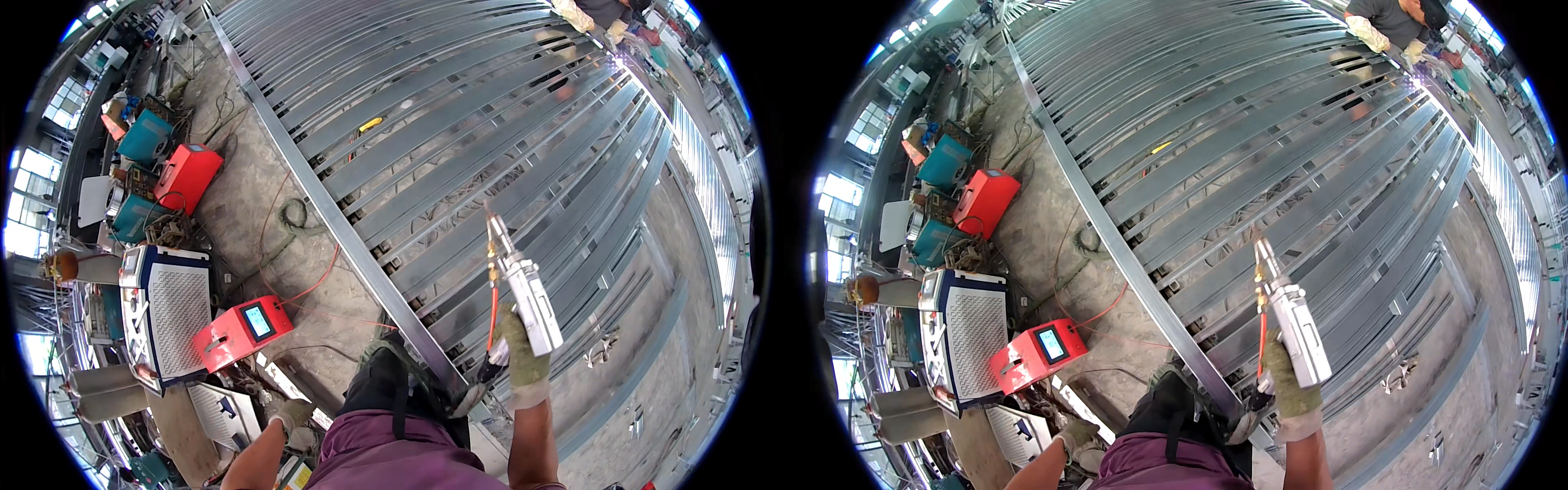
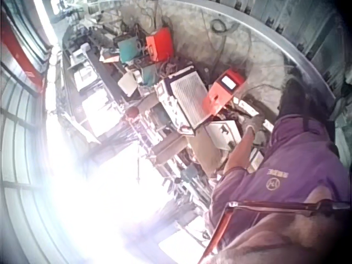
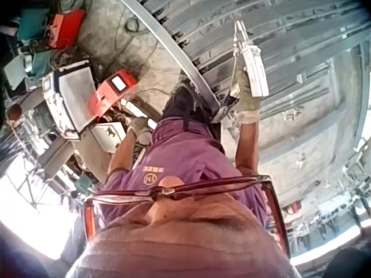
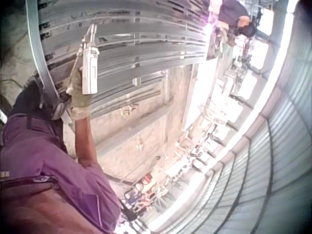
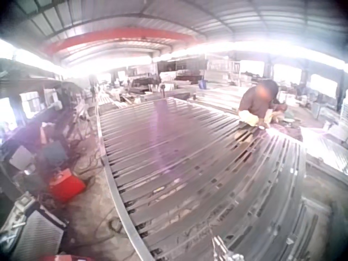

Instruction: The person welds metal frame components using a handheld welding tool. They hold the frame steady with one hand while applying welds along the joints with the other, producing bright sparks. The person repositions the frame and continues welding along different sections.

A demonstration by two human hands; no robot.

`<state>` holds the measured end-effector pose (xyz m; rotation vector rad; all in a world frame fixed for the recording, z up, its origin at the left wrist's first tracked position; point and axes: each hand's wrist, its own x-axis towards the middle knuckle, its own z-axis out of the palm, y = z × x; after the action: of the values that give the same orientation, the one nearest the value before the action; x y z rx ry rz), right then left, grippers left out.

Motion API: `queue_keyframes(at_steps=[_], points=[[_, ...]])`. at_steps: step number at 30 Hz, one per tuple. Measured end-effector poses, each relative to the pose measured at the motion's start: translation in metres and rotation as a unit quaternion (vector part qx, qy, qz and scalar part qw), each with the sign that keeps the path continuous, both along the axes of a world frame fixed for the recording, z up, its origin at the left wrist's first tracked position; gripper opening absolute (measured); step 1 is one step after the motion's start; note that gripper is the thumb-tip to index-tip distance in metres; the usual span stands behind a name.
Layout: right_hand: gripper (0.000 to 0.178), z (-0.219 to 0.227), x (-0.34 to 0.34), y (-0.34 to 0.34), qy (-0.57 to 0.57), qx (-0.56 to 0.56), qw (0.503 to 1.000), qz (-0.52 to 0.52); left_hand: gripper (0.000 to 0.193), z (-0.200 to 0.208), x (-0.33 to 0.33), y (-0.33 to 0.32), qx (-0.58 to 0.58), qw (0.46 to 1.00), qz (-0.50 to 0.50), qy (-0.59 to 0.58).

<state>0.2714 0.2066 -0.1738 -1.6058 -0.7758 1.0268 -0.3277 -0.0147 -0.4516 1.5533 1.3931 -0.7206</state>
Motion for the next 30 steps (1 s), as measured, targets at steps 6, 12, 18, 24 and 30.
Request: queue_keyframes(at_steps=[6, 12, 18, 24, 30], points=[[0.033, 0.022, 0.015, -0.008, 0.032, 0.056, 0.995, -0.082, 0.043, 0.066, 0.061, -0.07, -0.103, 0.917, 0.385, 0.014], [0.031, 0.025, 0.038, -0.023, 0.071, 0.081, 0.985, -0.132, 0.034, 0.08, 0.071, -0.084, -0.068, 0.833, 0.546, -0.058], [0.028, 0.011, 0.044, -0.043, 0.075, 0.103, 0.978, -0.162, 0.038, 0.076, 0.048, -0.086, -0.02, 0.843, 0.532, -0.076], [0.031, 0.003, 0.033, -0.055, 0.039, 0.085, 0.989, -0.111, 0.043, 0.103, 0.036, -0.05, -0.004, 0.867, 0.497, -0.037], [0.03, -0.031, 0.009, -0.049, 0.018, 0.038, 0.997, -0.06, 0.04, 0.092, -0.018, -0.031, 0.084, 0.884, 0.459, -0.016]])
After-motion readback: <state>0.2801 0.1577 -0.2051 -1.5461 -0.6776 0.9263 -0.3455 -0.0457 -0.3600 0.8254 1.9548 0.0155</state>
